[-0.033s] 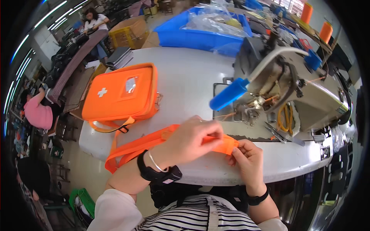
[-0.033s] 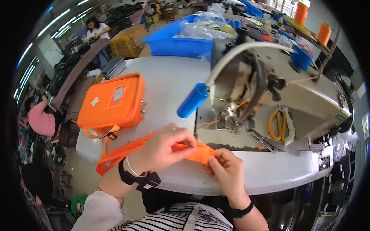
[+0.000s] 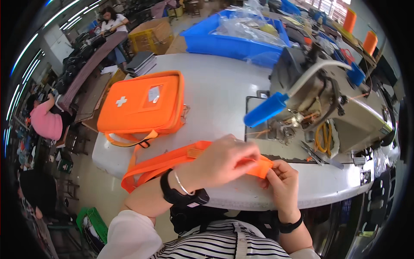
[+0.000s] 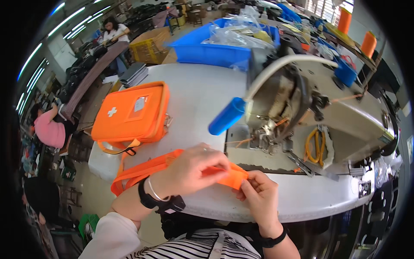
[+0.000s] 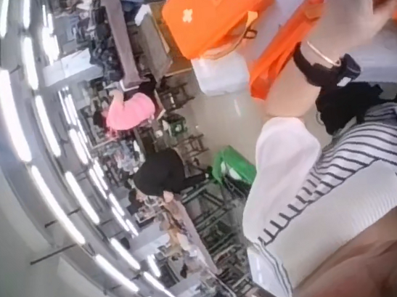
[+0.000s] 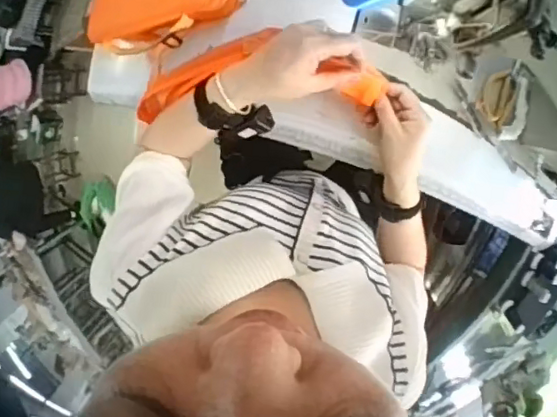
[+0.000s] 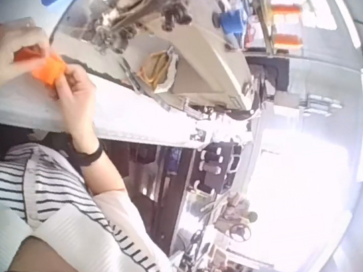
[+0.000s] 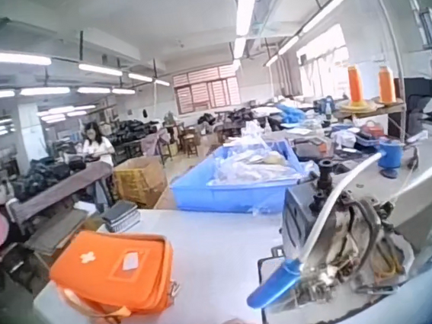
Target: The person uses a sewing machine to stitch orange fabric straps. They repeatedly fold the strap ends, position them under the machine's presser foot, sew short seams, and trim the excess thread with scissors. The process is repeated for multiple strap sections.
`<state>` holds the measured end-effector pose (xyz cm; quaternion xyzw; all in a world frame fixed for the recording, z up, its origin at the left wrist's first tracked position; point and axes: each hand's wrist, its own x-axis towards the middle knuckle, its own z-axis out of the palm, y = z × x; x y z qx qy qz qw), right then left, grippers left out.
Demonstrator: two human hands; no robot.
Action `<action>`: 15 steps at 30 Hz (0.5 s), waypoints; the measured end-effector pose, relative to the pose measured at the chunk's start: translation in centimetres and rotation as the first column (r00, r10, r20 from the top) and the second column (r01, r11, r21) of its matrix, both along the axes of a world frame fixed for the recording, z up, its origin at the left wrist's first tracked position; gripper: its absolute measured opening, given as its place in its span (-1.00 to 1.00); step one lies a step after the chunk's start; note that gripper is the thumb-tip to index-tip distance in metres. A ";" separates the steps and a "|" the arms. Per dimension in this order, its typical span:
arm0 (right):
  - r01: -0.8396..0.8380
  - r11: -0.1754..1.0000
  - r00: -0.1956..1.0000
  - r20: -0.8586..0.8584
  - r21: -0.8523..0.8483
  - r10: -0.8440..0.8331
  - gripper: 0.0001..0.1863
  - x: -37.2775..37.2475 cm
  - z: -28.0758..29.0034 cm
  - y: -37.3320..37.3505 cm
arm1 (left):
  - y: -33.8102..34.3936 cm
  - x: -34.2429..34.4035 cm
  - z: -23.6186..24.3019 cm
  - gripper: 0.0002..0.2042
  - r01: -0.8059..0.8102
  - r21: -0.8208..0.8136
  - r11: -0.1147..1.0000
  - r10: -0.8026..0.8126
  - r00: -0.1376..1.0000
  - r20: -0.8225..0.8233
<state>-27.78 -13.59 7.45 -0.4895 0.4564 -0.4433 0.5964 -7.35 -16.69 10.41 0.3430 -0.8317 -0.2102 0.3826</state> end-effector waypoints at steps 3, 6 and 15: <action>0.031 0.999 0.999 -0.012 -0.031 -0.031 -0.93 0.0 -0.2 0.1 | 1.4 -1.0 -1.1 -0.87 0.063 -0.131 0.989 -0.051 0.995 0.090; 0.099 0.993 0.994 -0.037 -0.070 -0.102 -0.95 -0.2 -0.9 0.3 | 1.8 -1.2 -1.5 -0.87 0.158 -0.135 0.978 -0.129 0.970 0.205; 0.109 0.989 0.986 -0.114 -0.100 -0.121 -0.94 -0.2 -1.2 0.1 | 1.9 -1.1 -2.1 -0.83 0.184 -0.186 0.965 -0.149 0.971 0.188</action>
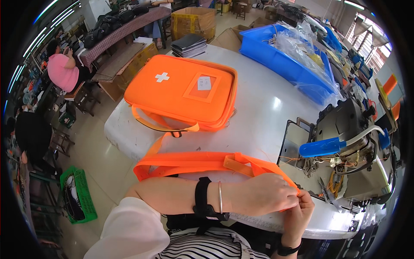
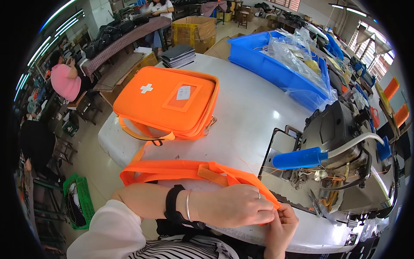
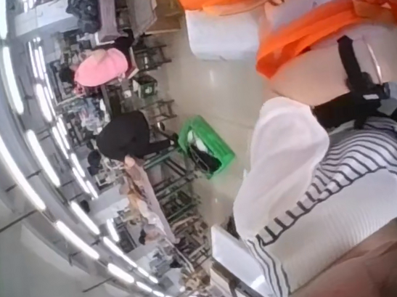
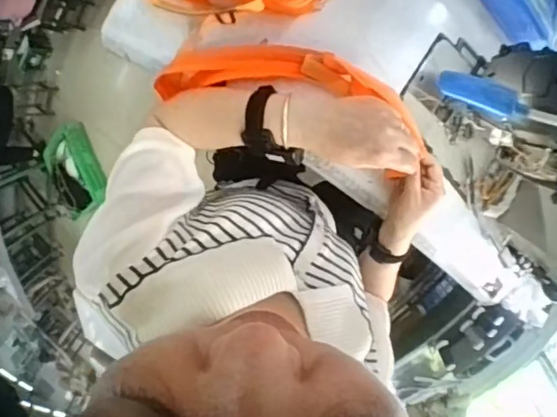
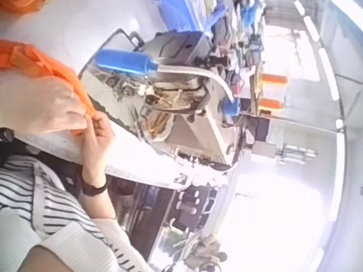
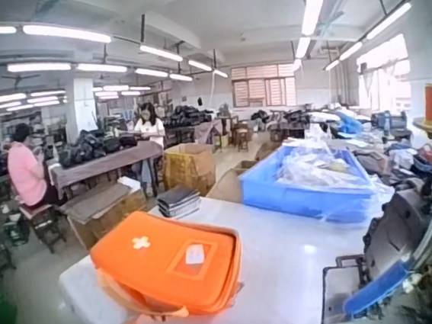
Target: The person uses a sewing machine to stitch orange fabric straps. They repeatedly fold the strap ends, position them under the machine's presser foot, sew short seams, and trim the excess thread with scissors. The process is repeated for multiple strap sections.
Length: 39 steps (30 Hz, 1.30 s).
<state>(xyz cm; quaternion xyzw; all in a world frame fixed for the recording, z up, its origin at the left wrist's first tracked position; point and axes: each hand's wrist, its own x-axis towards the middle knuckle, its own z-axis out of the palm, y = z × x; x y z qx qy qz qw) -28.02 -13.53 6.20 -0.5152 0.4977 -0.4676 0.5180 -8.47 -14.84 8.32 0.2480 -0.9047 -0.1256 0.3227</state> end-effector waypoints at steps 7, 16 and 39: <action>-0.041 0.999 0.999 0.034 -0.027 0.042 -0.91 0.2 0.2 0.2 | -0.4 0.2 0.1 -0.79 -0.092 -0.010 0.996 0.092 0.994 -0.060; -0.033 0.999 0.999 0.011 0.003 0.033 -0.92 0.4 0.8 0.3 | -0.9 0.2 -0.3 -0.82 -0.131 0.074 0.989 0.141 0.977 -0.157; -0.162 0.977 0.979 0.144 0.139 0.142 -0.88 0.0 1.6 -0.1 | -1.6 1.0 2.9 -0.69 -0.148 0.461 0.875 0.245 0.957 -0.158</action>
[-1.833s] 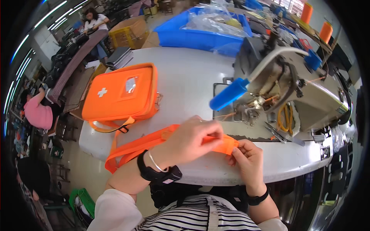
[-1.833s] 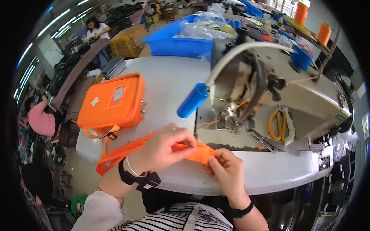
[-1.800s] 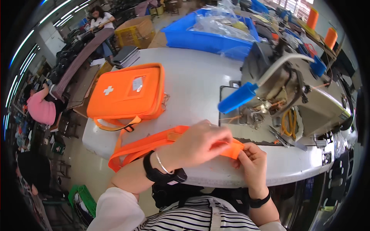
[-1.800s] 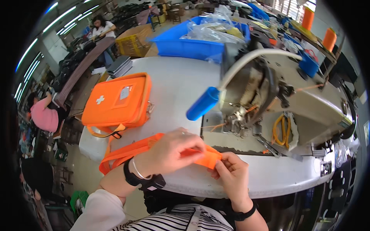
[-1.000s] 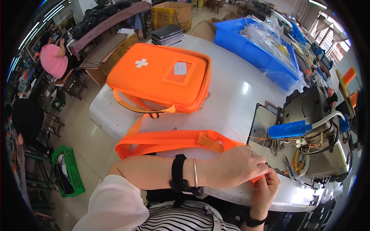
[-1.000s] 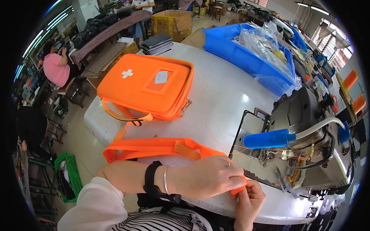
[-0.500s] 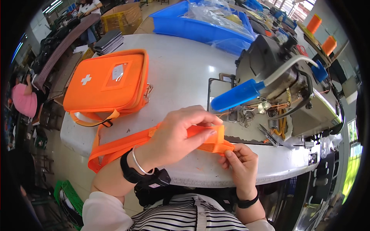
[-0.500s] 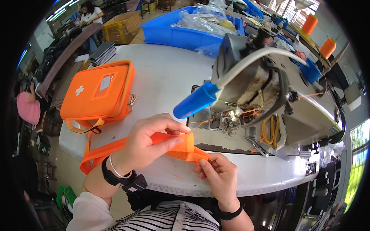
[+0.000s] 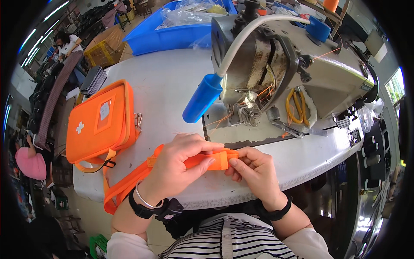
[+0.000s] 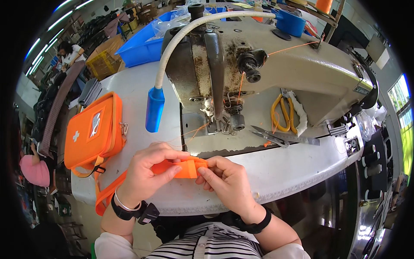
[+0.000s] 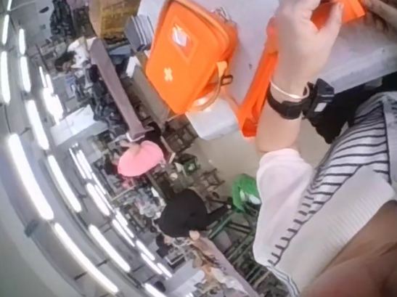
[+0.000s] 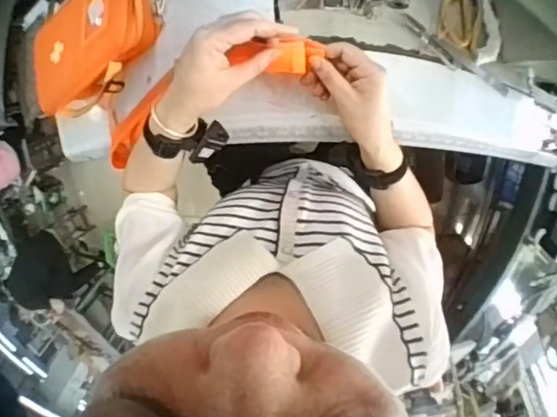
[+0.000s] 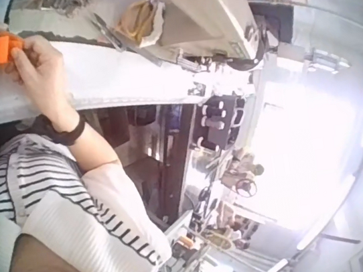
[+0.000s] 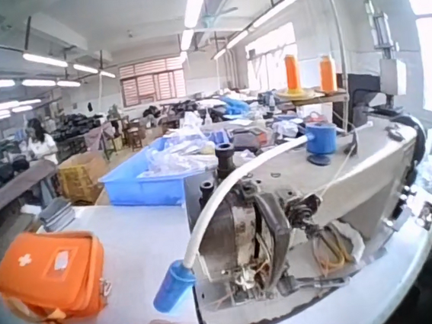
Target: The person uses a sewing machine to stitch orange fabric straps. They repeatedly fold the strap ends, position them under the machine's presser foot, sew short seams, and trim the excess thread with scissors. The process is repeated for multiple strap sections.
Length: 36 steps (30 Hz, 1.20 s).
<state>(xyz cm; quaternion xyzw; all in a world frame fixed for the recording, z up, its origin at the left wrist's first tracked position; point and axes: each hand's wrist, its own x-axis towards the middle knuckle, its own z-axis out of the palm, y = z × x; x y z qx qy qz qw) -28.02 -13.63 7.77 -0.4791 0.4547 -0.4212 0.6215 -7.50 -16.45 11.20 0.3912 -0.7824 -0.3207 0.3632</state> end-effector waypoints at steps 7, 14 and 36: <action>-0.002 1.000 1.000 0.004 -0.019 0.002 -0.87 0.1 -0.2 -0.1 | 0.0 -0.3 -0.2 -0.65 -0.006 -0.023 1.000 0.006 1.000 0.006; -0.012 1.000 1.000 -0.012 0.002 0.012 -0.88 -0.1 -0.1 -0.1 | -0.2 0.1 -0.2 -0.73 0.063 -0.013 0.998 -0.063 0.998 -0.001; 0.011 1.000 0.998 0.058 0.003 -0.011 -0.91 -0.3 -0.4 0.1 | -3.1 5.0 -0.1 -0.72 0.605 0.126 0.786 0.024 0.174 -0.984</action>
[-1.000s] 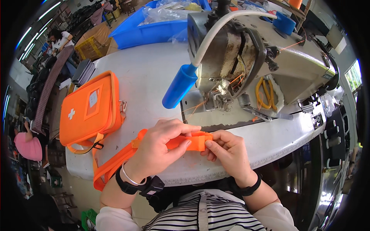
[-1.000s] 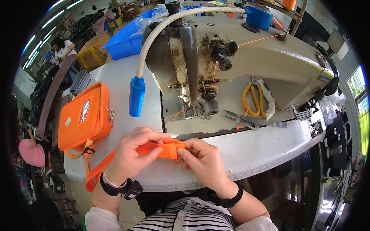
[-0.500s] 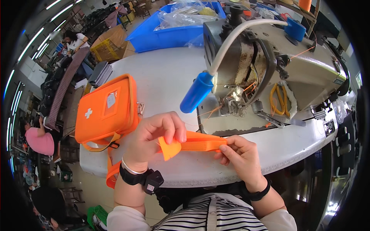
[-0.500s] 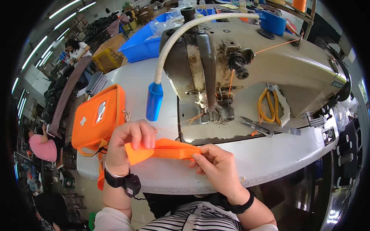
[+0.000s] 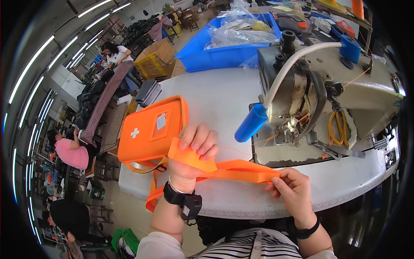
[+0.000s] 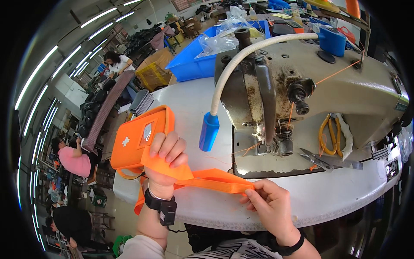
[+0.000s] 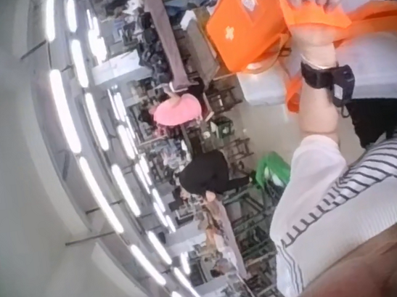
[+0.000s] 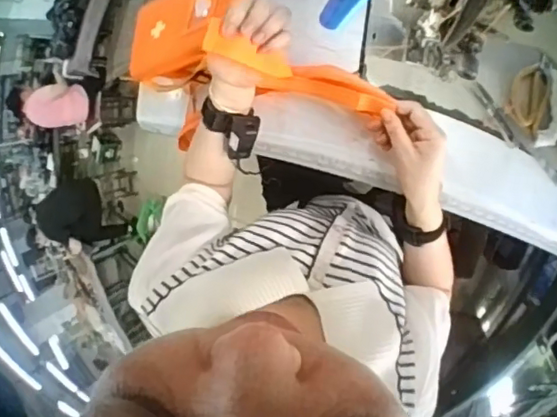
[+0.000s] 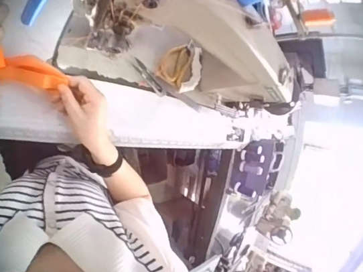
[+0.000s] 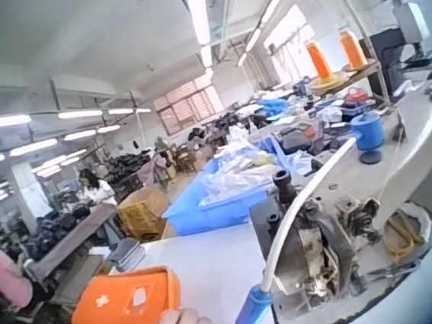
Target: The person uses a sewing machine to stitch orange fabric straps. They repeatedly fold the strap ends, position them under the machine's presser foot, sew short seams, and trim the excess thread with scissors. The process is repeated for multiple strap sections.
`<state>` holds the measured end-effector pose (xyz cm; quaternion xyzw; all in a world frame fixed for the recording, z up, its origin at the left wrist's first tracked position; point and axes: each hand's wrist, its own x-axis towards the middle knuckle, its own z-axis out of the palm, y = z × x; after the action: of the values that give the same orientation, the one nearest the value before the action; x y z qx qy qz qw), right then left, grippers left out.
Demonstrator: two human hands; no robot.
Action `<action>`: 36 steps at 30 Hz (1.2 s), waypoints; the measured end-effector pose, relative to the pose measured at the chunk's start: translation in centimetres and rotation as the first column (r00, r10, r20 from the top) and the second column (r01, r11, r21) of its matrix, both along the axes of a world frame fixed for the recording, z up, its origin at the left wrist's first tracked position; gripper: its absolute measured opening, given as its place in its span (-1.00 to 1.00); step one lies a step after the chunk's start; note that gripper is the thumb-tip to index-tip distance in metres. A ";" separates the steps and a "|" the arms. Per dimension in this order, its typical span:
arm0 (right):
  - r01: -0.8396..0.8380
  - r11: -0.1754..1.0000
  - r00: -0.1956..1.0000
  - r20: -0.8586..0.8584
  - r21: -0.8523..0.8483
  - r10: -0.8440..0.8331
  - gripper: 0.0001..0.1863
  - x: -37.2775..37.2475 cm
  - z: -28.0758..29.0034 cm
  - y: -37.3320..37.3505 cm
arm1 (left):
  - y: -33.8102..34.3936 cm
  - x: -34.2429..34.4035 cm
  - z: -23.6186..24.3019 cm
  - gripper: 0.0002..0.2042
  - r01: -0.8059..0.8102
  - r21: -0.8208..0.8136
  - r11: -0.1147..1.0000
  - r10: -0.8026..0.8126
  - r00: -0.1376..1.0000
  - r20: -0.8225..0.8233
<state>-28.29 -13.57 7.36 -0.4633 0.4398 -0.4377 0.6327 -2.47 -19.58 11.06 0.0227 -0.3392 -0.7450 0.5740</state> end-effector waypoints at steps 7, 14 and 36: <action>0.019 0.999 1.000 -0.017 -0.032 -0.019 -0.93 0.0 -0.1 0.1 | 0.1 0.5 0.0 -0.72 0.044 0.001 0.999 -0.044 0.999 0.023; 0.010 1.000 1.000 -0.012 -0.024 -0.010 -0.92 0.1 -0.1 0.2 | 0.0 -0.2 -0.2 -0.79 0.040 -0.090 0.995 -0.029 0.993 0.118; 0.014 1.000 0.995 -0.098 0.008 -0.013 -0.89 0.3 0.6 0.0 | 2.6 -4.3 -0.6 -0.75 -0.076 -0.360 0.930 0.367 0.276 0.888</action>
<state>-27.95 -13.59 7.97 -0.4782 0.4753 -0.4168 0.6096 -6.76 -17.02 10.43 0.4300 -0.6928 -0.4519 0.3618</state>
